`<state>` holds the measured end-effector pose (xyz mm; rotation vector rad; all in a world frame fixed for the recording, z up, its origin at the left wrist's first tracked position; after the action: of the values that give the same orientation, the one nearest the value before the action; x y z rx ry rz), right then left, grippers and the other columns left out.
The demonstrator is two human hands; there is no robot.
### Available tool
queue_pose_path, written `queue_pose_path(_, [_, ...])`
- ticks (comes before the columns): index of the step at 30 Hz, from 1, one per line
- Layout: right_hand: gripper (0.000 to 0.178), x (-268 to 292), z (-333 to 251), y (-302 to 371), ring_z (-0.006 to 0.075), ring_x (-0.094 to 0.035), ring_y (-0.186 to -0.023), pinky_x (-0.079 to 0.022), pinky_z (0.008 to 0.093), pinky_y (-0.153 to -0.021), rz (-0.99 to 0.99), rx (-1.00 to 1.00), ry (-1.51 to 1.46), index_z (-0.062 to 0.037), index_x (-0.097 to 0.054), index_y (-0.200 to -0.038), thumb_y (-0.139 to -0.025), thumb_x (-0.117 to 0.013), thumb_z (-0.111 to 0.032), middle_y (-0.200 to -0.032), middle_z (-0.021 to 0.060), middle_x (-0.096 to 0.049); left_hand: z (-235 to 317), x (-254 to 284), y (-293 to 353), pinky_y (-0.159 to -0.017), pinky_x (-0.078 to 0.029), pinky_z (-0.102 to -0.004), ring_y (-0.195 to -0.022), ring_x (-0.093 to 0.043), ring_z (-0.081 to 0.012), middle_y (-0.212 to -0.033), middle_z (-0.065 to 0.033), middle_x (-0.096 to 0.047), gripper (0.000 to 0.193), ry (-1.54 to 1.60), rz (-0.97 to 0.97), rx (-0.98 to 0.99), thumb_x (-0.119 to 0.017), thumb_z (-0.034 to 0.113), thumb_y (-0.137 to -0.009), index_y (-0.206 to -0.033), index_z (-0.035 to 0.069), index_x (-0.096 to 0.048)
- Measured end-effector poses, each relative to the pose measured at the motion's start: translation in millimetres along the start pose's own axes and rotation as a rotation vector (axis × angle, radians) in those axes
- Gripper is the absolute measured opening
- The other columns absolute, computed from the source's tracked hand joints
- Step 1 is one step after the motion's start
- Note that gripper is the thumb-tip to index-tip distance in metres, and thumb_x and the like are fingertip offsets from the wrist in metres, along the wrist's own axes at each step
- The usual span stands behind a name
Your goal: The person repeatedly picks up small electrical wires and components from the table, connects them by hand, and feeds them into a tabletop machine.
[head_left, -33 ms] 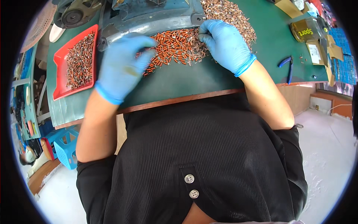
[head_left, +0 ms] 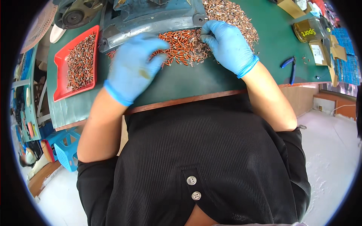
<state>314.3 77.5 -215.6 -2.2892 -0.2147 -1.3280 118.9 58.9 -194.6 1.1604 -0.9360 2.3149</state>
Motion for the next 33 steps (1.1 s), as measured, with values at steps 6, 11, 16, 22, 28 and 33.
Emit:
queue_pose_path(6, [0.007, 4, 2, 3, 0.0108, -0.054, -0.065, -0.047, 0.0242, -0.062, -0.052, -0.227, -0.406, 0.0016, -0.059, -0.093, -0.088, -0.057, -0.003, -0.076, 0.0040, -0.059, 3, -22, -19, -0.070, -0.050, -0.0377, -0.079, -0.061, -0.0311, -0.084, -0.0129, -0.064, 0.014, -0.047, 0.056, 0.026, -0.067, 0.012, -0.075, -0.087, 0.005, -0.066])
queue_pose_path(11, [0.008, 9, 3, 6, 0.0080, -0.053, -0.066, -0.047, 0.0235, -0.063, -0.022, -0.195, -0.484, 0.0023, -0.059, -0.095, -0.089, -0.056, -0.003, -0.077, 0.0014, -0.059, 8, -23, -39, -0.069, -0.050, -0.0297, -0.074, -0.064, -0.0207, -0.083, -0.0125, -0.068, 0.018, 0.387, 0.095, 0.246, -0.068, 0.013, -0.078, -0.091, 0.000, -0.067])
queue_pose_path(16, [0.012, 17, 2, 8, 0.0079, -0.053, -0.069, -0.047, 0.0232, -0.065, -0.003, -0.162, -0.401, 0.0013, -0.060, -0.098, -0.088, -0.058, -0.003, -0.078, 0.0028, -0.059, 4, -41, -43, -0.068, -0.048, -0.0256, -0.073, -0.061, -0.0125, -0.083, -0.0095, -0.068, 0.021, 0.668, 0.042, 0.418, -0.068, 0.014, -0.080, -0.093, -0.003, -0.066])
queue_pose_path(22, [0.020, 25, 14, 9, 0.0103, -0.058, -0.075, -0.049, 0.0241, -0.071, 0.183, -0.157, -0.251, 0.0015, -0.060, -0.107, -0.087, -0.059, -0.001, -0.087, 0.0061, -0.063, -6, -49, -42, -0.061, -0.045, -0.0212, -0.069, -0.058, -0.0083, -0.082, -0.0045, -0.068, 0.016, 0.965, -0.009, 0.607, -0.066, 0.013, -0.083, -0.092, 0.001, -0.067])
queue_pose_path(28, [0.022, 8, 1, 9, 0.0166, -0.063, -0.088, -0.051, 0.0274, -0.082, 0.049, -0.305, -1.199, 0.0029, -0.060, -0.108, -0.086, -0.059, 0.002, -0.100, 0.0109, -0.066, -3, -58, -37, -0.061, -0.043, -0.0210, -0.068, -0.056, -0.0075, -0.083, -0.0033, -0.067, 0.013, 1.412, -0.024, 0.678, -0.063, 0.014, -0.086, -0.096, 0.005, -0.065])
queue_pose_path(33, [0.021, 3, 4, 8, 0.0172, -0.063, -0.090, -0.051, 0.0294, -0.084, 0.104, -0.249, -1.311, 0.0013, -0.060, -0.106, -0.086, -0.058, 0.004, -0.099, 0.0107, -0.066, -1, -55, -35, -0.063, -0.043, -0.0219, -0.067, -0.055, -0.0082, -0.084, -0.0029, -0.066, 0.015, 1.453, 0.034, 0.717, -0.063, 0.013, -0.086, -0.098, 0.004, -0.064])
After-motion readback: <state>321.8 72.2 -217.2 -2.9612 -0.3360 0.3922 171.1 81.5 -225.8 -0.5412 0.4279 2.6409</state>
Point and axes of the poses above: each hand's wrist, its own y-axis away from the middle knuckle, its own x-axis out of the back of the hand, z = x × y, the point moved 5 cm from there along -y, towards the middle knuckle
